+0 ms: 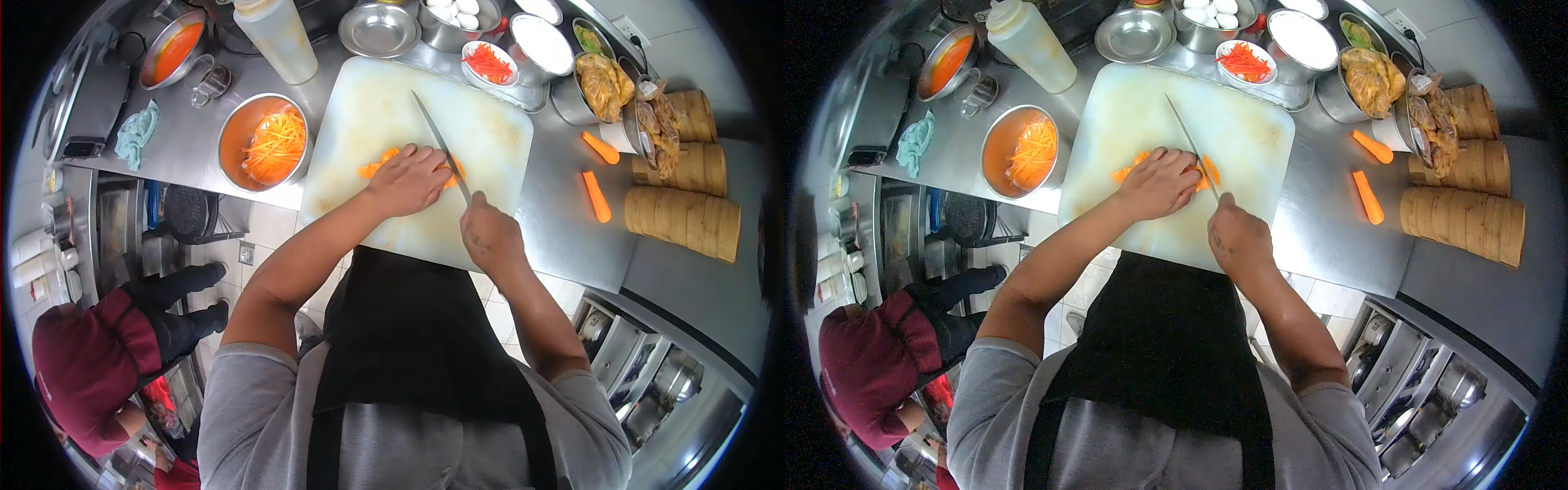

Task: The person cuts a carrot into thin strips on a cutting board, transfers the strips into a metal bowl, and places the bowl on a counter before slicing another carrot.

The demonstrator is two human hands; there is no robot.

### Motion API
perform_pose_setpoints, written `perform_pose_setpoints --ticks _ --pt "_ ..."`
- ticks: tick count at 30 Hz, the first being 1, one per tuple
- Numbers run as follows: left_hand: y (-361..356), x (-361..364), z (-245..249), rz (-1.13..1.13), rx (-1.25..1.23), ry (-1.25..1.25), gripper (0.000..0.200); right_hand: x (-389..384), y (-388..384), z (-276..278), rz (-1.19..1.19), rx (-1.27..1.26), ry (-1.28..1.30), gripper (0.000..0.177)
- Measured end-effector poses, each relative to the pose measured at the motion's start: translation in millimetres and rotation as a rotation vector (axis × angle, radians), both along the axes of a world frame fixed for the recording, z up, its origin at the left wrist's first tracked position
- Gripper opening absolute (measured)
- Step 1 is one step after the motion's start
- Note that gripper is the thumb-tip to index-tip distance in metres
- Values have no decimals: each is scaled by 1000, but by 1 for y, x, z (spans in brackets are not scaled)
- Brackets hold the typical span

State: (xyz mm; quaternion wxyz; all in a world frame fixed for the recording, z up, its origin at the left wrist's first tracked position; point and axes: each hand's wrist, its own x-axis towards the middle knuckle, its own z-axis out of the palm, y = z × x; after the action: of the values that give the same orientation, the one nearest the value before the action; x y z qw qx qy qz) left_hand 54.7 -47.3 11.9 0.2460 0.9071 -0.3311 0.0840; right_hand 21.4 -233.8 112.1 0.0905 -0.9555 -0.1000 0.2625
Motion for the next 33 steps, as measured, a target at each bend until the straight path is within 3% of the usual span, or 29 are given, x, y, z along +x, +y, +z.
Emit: perform_pose_setpoints --ticks 6,9,15,18,24,27,33 --pt "0 1 0 1 -92 -29 13 10 6 -45 -38 17 -113 22" --pt "0 0 0 4 -59 9 14 3 3 -7 -18 23 -10 20" --pt "1 2 0 -6 -118 -3 14 10 11 -39 -44 28 -89 22" --pt "2 2 0 -6 -80 33 14 3 2 -14 -9 53 -34 22" --pt "2 3 -2 4 -172 -23 14 8 12 -36 -43 63 -88 19" --pt "2 2 -3 -9 -137 18 15 -1 0 -13 12 103 -47 19" --pt "2 4 -5 20 -208 -6 11 1 9 -42 -31 123 -128 20"
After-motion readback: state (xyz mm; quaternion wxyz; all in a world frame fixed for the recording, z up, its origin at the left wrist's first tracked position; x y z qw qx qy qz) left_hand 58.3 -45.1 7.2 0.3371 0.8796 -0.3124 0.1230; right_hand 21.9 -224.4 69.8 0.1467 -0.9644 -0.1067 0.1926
